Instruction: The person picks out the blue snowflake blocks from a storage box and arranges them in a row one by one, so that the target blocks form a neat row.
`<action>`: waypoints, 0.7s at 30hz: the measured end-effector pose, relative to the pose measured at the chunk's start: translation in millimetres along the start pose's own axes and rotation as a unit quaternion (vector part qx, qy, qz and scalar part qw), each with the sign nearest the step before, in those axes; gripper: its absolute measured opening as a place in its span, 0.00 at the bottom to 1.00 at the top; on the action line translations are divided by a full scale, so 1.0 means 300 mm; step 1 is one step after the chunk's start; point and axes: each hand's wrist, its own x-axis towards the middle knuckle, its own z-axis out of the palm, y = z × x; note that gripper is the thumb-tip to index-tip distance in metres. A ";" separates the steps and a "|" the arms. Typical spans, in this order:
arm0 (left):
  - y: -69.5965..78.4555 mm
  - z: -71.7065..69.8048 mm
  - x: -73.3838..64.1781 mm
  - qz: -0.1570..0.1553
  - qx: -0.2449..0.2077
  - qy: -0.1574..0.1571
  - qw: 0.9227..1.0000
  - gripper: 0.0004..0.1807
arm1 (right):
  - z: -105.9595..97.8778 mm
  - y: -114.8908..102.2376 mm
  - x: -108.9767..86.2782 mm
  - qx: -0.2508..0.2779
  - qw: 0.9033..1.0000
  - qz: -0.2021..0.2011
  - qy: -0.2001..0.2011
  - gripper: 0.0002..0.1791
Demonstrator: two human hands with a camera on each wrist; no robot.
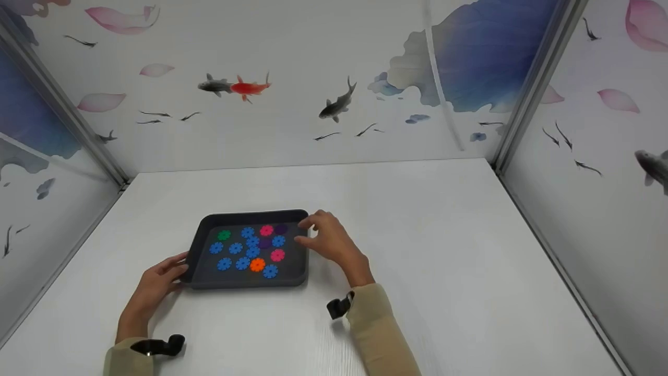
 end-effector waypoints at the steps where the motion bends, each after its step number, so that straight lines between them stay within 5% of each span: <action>1: -0.001 0.000 0.001 -0.001 -0.001 -0.001 1.000 0.25 | 0.006 -0.007 0.000 0.006 1.000 -0.004 -0.007 0.19; 21: -0.011 0.002 0.014 -0.003 0.002 0.006 1.000 0.24 | 0.162 -0.086 0.009 -0.045 0.992 -0.050 -0.103 0.20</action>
